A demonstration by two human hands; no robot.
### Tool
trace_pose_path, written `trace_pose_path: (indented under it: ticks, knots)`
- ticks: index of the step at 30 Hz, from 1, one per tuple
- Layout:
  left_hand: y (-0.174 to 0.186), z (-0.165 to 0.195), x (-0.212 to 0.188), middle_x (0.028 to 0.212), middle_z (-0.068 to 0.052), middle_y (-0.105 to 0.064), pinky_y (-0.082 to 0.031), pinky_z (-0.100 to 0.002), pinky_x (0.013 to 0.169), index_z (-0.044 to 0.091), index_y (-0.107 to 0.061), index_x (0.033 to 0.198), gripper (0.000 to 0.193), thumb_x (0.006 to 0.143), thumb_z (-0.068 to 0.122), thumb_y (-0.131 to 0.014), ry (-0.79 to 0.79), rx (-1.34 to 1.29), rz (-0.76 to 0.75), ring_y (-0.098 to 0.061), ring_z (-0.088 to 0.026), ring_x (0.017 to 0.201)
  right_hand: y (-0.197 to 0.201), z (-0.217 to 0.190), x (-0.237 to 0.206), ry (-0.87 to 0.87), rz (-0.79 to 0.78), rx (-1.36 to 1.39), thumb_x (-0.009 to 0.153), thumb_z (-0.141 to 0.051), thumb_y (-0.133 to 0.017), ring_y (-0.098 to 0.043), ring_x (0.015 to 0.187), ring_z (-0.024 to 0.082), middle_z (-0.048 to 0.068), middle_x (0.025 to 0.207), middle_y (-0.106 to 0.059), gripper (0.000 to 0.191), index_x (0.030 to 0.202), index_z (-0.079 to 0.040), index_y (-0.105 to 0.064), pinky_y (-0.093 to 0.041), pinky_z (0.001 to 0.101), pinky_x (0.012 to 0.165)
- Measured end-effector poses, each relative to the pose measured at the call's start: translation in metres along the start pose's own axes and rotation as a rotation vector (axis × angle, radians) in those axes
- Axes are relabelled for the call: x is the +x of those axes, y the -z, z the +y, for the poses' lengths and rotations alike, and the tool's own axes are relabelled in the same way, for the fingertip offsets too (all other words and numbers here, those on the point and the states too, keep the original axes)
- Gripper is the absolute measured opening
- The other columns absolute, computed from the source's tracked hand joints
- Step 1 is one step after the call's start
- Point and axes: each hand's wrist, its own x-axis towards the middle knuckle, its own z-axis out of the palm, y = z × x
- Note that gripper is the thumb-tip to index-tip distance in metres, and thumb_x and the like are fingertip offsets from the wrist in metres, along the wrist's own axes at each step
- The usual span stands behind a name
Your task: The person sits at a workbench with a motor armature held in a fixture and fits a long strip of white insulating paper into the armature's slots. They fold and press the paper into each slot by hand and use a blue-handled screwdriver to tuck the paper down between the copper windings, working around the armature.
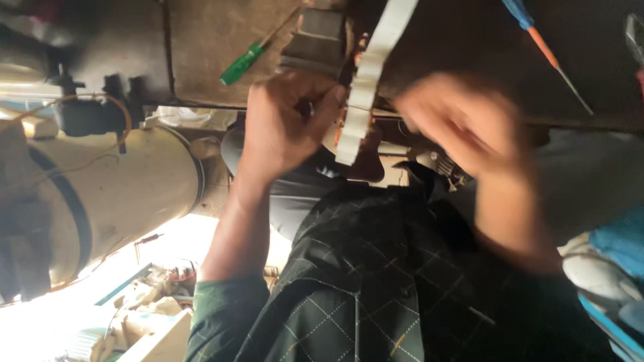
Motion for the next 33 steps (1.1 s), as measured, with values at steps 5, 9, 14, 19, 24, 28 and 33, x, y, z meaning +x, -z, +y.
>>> trace_pose_path:
  ticks: [5,9,14,19,24,28,33]
  knots:
    - [-0.007,0.004,-0.03,0.088,-0.005,-0.069,-0.055,-0.037,0.068,0.007,-0.07,0.095,0.007,0.099,0.006,-0.076,-0.676,-0.038,-0.108,-0.072,-0.02,0.078,0.036,-0.043,-0.037,0.354,-0.136,0.284,0.103,-0.013,-0.06,-0.056,0.047,0.005,0.018,0.1,-0.077,0.014,0.108,-0.004,-0.069,-0.043,0.0225,0.046]
    - [-0.011,-0.009,-0.03,0.079,-0.003,-0.07,-0.055,-0.035,0.06,0.005,-0.067,0.092,0.007,0.095,0.008,-0.073,-0.422,-0.152,-0.046,-0.069,-0.016,0.066,0.018,0.007,-0.009,0.191,-0.146,0.14,0.102,-0.014,-0.062,-0.056,0.048,0.004,0.019,0.104,-0.076,0.012,0.107,-0.005,-0.069,-0.043,0.0225,0.05]
    - [-0.006,-0.03,-0.014,0.082,-0.003,-0.073,-0.053,-0.033,0.058,0.01,-0.075,0.093,0.005,0.096,0.011,-0.078,-0.073,0.064,-0.009,-0.07,-0.014,0.067,0.001,-0.028,0.028,0.083,0.01,-0.018,0.105,-0.015,-0.062,-0.056,0.05,0.005,0.016,0.099,-0.075,0.013,0.109,-0.005,-0.069,-0.042,0.0237,0.048]
    - [-0.002,0.01,-0.031,0.084,-0.003,-0.07,-0.051,-0.034,0.06,0.008,-0.076,0.1,0.009,0.094,0.013,-0.079,-0.391,-0.19,-0.054,-0.066,-0.018,0.066,0.031,-0.05,-0.022,0.385,-0.124,0.274,0.105,-0.015,-0.06,-0.055,0.049,0.004,0.015,0.099,-0.076,0.014,0.11,-0.005,-0.069,-0.04,0.0222,0.047]
    - [-0.008,-0.001,-0.023,0.077,-0.005,-0.069,-0.042,-0.033,0.047,-0.004,-0.079,0.103,0.017,0.091,0.008,-0.083,-0.559,-0.091,-0.033,-0.064,-0.017,0.055,0.003,0.035,-0.008,0.114,-0.121,0.246,0.106,-0.015,-0.059,-0.053,0.049,0.003,0.015,0.1,-0.077,0.015,0.11,-0.005,-0.068,-0.039,0.0208,0.046]
    - [-0.005,-0.03,-0.016,0.087,-0.007,-0.074,-0.051,-0.032,0.06,0.008,-0.076,0.096,0.004,0.096,0.01,-0.08,-0.132,0.059,0.066,-0.069,-0.018,0.068,-0.005,-0.01,0.016,-0.026,0.047,0.015,0.107,-0.016,-0.058,-0.052,0.048,0.002,0.014,0.1,-0.078,0.015,0.111,-0.004,-0.068,-0.038,0.0196,0.045]
    - [-0.012,-0.011,-0.028,0.085,-0.009,-0.074,-0.059,-0.036,0.068,0.008,-0.077,0.097,0.008,0.094,0.004,-0.071,-0.578,-0.156,-0.166,-0.074,-0.024,0.078,0.028,-0.057,-0.003,0.358,-0.107,0.302,0.107,-0.016,-0.057,-0.051,0.048,0.001,0.013,0.101,-0.078,0.016,0.111,-0.004,-0.067,-0.037,0.0182,0.044]
